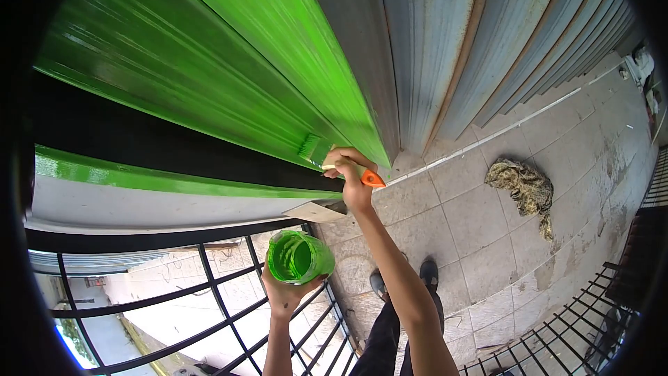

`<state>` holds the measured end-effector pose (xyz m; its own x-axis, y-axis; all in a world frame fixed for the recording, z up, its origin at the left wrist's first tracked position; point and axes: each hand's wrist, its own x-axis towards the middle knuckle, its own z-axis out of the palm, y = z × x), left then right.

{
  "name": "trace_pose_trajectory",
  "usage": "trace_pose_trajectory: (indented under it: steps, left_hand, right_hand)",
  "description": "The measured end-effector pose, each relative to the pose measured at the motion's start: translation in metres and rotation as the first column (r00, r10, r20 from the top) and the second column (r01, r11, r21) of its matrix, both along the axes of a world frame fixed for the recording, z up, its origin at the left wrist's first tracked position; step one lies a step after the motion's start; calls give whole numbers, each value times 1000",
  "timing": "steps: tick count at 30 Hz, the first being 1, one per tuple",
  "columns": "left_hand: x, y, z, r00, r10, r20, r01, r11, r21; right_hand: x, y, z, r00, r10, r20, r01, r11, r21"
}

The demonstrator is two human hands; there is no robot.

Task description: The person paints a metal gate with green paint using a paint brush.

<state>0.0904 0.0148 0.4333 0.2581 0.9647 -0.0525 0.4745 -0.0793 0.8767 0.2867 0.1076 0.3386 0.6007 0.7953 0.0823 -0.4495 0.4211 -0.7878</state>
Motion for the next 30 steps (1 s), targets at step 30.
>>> trace_pose_trajectory:
  steps: [30]
  left_hand:
    - [-13,3,28,1000,-14,6,13,999,38]
  right_hand:
    - [19,30,138,985,-158,61,135,949,283]
